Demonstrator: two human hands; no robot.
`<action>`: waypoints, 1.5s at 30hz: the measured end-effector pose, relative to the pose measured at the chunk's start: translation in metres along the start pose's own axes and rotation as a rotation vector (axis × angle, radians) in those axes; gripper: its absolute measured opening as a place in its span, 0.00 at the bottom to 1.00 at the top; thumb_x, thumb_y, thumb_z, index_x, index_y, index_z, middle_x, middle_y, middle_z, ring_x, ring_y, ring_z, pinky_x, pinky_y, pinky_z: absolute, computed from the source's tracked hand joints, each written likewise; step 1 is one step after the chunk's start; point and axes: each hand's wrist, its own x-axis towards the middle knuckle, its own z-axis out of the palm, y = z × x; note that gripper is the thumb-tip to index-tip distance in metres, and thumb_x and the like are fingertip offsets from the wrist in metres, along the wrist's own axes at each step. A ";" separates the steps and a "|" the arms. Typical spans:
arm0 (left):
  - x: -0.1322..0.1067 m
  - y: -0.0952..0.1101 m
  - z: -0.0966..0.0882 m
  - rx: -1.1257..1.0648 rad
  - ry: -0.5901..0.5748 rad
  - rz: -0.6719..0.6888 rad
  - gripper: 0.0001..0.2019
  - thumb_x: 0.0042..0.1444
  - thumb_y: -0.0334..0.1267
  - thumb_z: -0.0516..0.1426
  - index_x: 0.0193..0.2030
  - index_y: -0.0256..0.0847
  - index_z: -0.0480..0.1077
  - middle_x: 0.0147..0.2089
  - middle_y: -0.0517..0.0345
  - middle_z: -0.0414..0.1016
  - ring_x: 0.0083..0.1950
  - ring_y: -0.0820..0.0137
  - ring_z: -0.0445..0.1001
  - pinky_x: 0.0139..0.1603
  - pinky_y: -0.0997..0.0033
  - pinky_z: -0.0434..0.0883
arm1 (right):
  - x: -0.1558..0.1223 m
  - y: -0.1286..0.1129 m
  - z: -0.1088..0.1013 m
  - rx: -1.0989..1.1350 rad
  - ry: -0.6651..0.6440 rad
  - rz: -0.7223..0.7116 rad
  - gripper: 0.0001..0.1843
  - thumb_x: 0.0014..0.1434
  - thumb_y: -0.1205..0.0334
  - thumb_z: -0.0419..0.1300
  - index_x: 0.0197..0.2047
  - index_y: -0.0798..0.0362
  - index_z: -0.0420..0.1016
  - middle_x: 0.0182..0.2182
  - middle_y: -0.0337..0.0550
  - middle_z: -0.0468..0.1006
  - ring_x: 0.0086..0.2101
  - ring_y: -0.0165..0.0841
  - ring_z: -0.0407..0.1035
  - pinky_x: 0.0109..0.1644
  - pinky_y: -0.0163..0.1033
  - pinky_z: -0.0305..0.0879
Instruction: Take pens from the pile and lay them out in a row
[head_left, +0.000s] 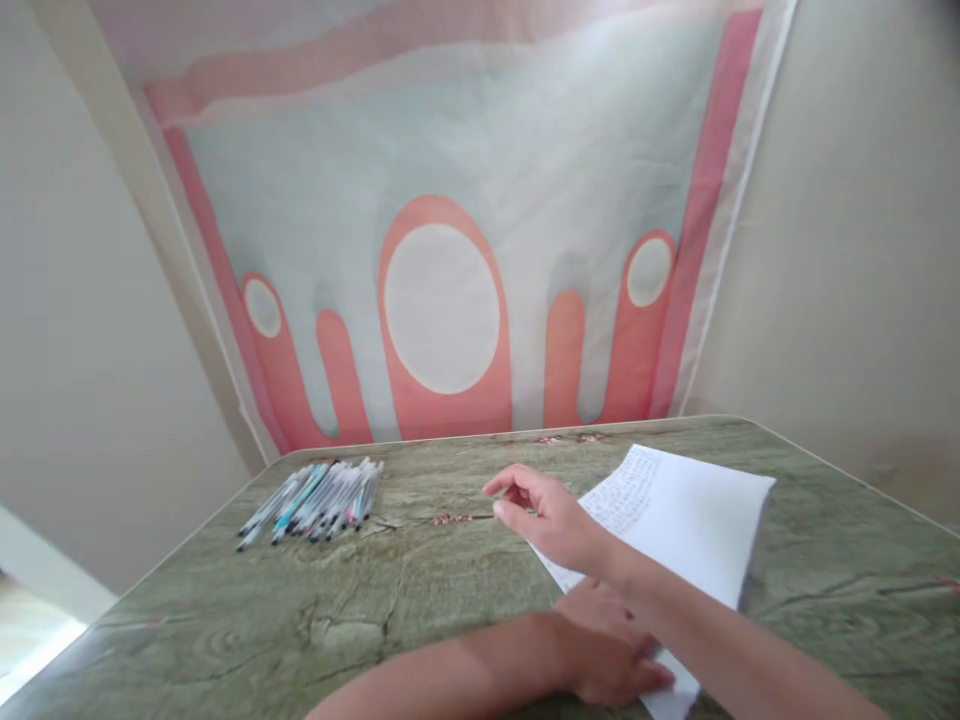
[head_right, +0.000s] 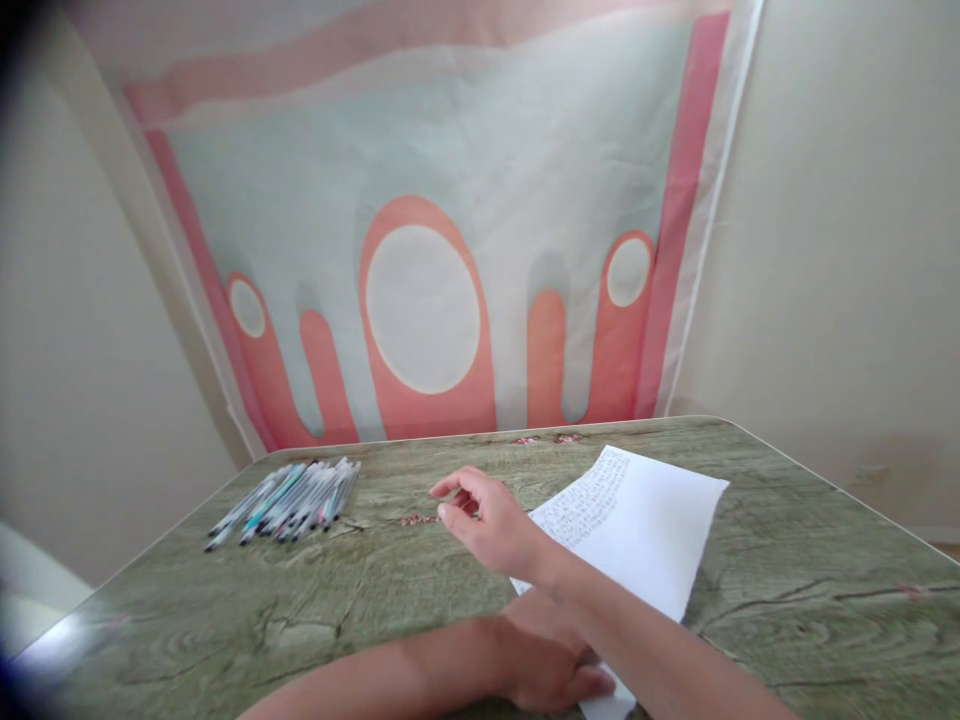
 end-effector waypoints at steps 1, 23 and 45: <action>-0.006 0.000 -0.005 0.025 0.016 0.019 0.25 0.56 0.46 0.40 0.59 0.38 0.51 0.61 0.52 0.51 0.63 0.60 0.45 0.60 0.58 0.46 | 0.002 0.005 -0.001 0.006 -0.001 0.030 0.11 0.54 0.62 0.53 0.40 0.55 0.67 0.27 0.38 0.67 0.27 0.24 0.61 0.31 0.31 0.59; -0.044 -0.006 -0.003 0.025 -0.027 0.162 0.24 0.53 0.42 0.45 0.58 0.45 0.55 0.62 0.58 0.48 0.64 0.65 0.41 0.61 0.61 0.39 | 0.028 0.110 0.024 -0.305 0.142 -0.023 0.09 0.52 0.67 0.49 0.36 0.54 0.67 0.33 0.42 0.70 0.27 0.27 0.65 0.33 0.34 0.62; -0.169 -0.097 -0.025 0.208 0.403 -0.829 0.15 0.55 0.40 0.45 0.46 0.42 0.66 0.44 0.53 0.69 0.46 0.68 0.66 0.47 0.70 0.61 | -0.003 0.133 0.025 -0.417 0.004 -0.179 0.10 0.52 0.71 0.48 0.34 0.52 0.68 0.31 0.42 0.70 0.31 0.31 0.65 0.37 0.37 0.61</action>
